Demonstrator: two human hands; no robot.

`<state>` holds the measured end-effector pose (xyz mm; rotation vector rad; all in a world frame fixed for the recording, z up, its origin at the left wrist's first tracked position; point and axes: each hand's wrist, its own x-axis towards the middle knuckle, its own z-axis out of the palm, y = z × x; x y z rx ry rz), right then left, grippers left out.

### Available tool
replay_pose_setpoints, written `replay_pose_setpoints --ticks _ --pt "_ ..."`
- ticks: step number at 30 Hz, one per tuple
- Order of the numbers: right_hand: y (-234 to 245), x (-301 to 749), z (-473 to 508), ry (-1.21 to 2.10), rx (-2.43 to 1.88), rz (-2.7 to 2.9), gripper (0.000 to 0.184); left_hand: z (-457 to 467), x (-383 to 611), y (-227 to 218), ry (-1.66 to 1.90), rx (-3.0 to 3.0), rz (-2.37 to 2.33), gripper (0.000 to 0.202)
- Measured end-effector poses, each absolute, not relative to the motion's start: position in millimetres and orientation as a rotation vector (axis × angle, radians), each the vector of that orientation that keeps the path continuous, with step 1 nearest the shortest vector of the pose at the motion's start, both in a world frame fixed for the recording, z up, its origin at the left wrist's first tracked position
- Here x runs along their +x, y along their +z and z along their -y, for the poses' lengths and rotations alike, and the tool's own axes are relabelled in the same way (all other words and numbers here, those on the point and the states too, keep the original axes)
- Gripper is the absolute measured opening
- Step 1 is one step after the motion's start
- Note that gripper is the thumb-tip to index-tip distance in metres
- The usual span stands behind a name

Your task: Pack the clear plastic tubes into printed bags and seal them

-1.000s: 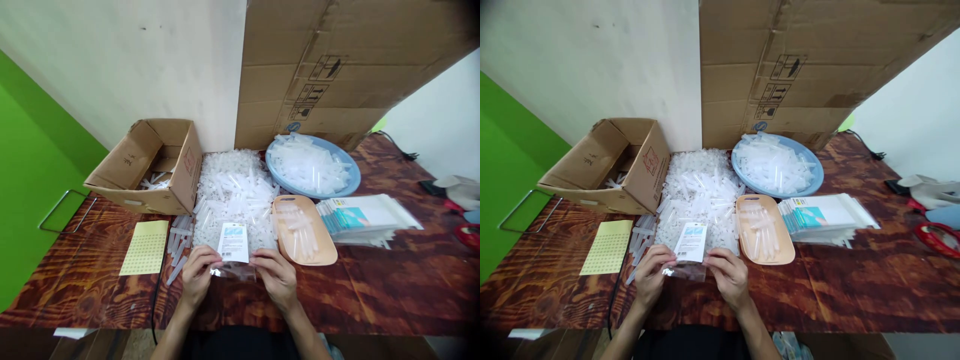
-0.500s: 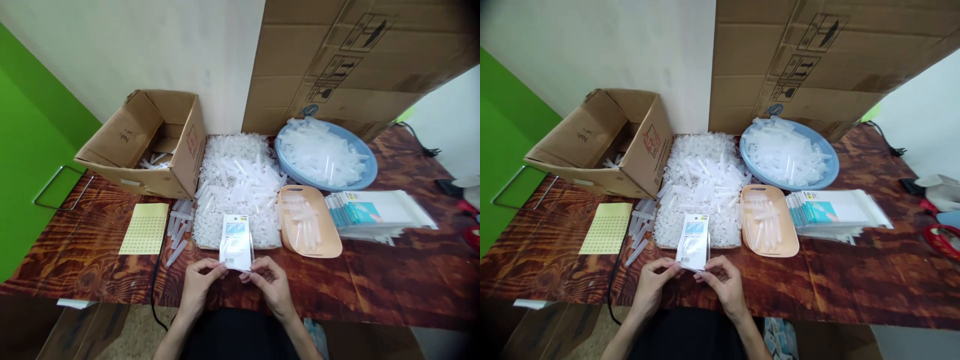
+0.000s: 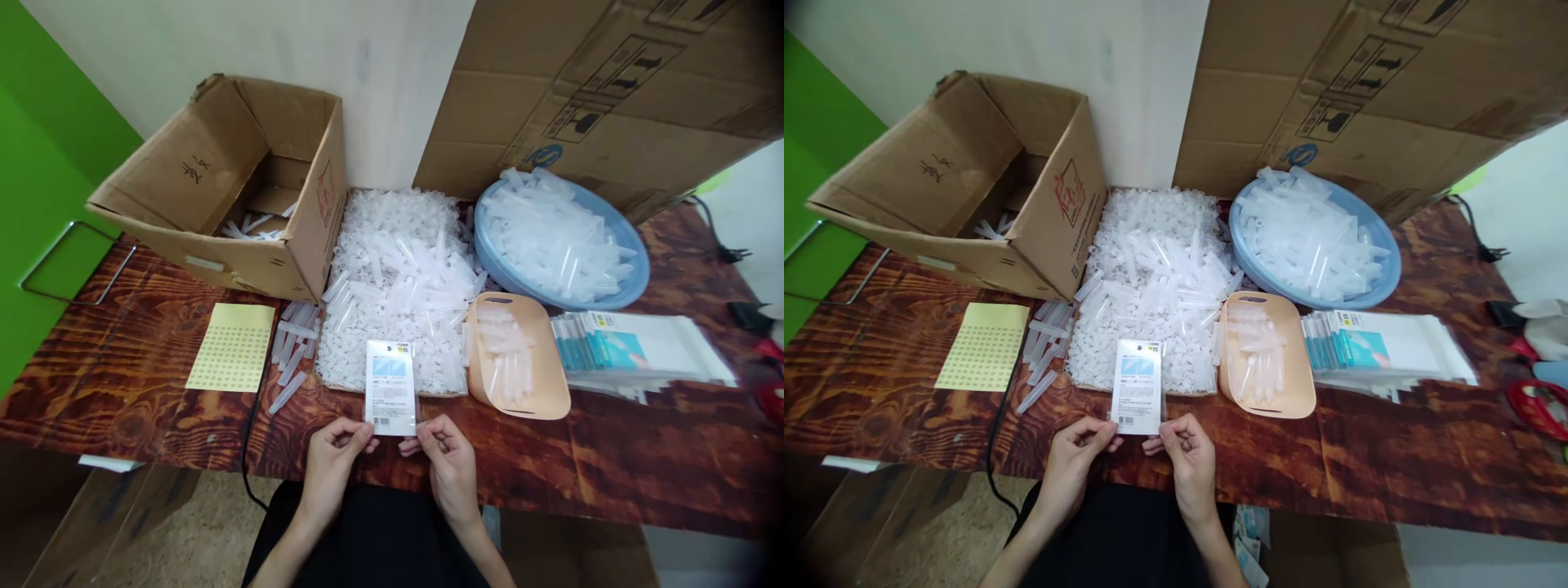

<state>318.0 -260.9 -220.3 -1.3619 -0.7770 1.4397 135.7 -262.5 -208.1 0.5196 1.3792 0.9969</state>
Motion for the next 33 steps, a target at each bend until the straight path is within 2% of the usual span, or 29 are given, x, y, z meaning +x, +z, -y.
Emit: replay_pose_setpoints --ticks 9,16,27,33 --pt "-225 314 261 1.380 -1.453 0.757 0.027 254 140 -197 0.938 0.545 -1.471 0.034" --pt "-227 311 262 1.316 -1.499 0.744 0.027 253 148 -203 0.911 0.523 -1.537 0.041" --pt "-218 296 252 1.159 -1.728 0.801 0.048 251 151 -212 0.896 0.561 -1.534 0.053" --pt "-221 298 250 1.156 -1.674 0.808 0.049 263 134 -221 0.955 0.504 -1.534 0.049"
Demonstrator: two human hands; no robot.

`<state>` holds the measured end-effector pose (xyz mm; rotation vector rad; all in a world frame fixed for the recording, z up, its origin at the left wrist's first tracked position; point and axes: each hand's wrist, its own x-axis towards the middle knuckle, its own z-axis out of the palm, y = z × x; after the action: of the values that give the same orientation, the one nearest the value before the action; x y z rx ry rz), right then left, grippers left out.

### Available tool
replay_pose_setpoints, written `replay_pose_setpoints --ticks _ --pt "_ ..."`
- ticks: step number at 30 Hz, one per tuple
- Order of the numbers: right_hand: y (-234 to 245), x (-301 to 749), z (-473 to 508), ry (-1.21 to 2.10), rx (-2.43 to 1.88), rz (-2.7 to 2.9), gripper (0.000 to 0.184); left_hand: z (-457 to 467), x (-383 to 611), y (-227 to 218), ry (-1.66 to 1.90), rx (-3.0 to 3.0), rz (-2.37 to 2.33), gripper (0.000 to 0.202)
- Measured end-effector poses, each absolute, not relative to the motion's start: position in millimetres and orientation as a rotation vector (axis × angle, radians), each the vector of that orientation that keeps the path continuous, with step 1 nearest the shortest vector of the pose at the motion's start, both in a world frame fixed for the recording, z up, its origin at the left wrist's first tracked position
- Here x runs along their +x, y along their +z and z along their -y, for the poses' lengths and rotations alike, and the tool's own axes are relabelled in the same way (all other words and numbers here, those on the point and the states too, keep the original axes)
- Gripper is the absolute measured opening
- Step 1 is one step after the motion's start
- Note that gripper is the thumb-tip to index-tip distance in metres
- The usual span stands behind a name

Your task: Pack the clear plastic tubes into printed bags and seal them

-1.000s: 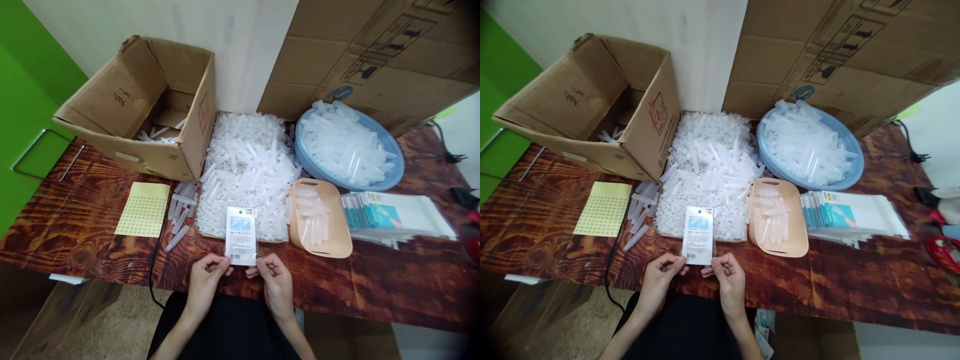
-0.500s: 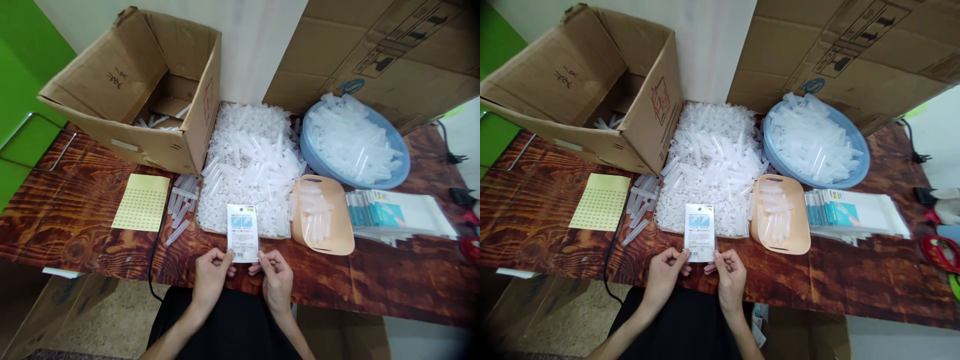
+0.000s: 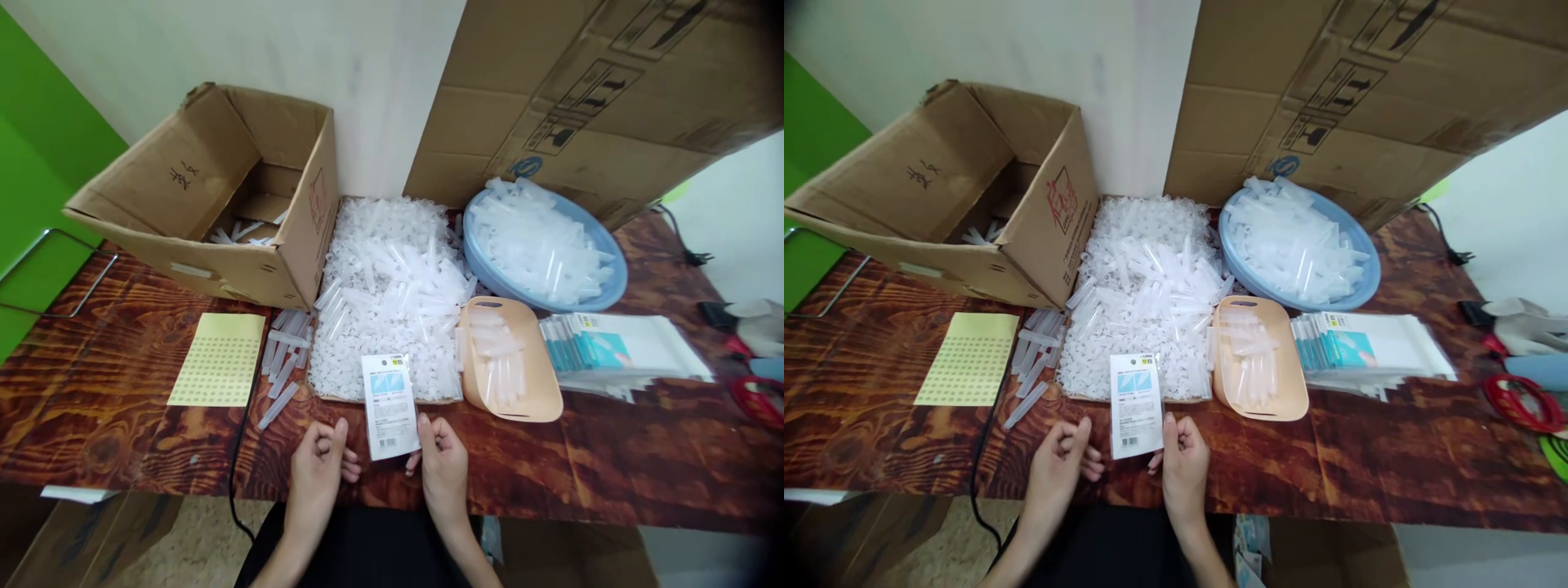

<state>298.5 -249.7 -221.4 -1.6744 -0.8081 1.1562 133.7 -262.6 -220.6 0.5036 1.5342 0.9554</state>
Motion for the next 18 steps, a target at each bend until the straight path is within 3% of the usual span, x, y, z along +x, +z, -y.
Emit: replay_pose_setpoints --ticks 9,12,18 --pt "-220 317 257 1.331 -1.296 0.703 0.029 249 144 -200 0.914 0.565 -1.124 0.037" --pt "-206 318 249 1.421 -1.262 0.802 0.052 248 144 -194 0.916 0.572 -1.058 0.037" --pt "-180 313 233 1.761 -1.162 0.860 0.031 251 141 -182 0.893 0.587 -1.015 0.035"
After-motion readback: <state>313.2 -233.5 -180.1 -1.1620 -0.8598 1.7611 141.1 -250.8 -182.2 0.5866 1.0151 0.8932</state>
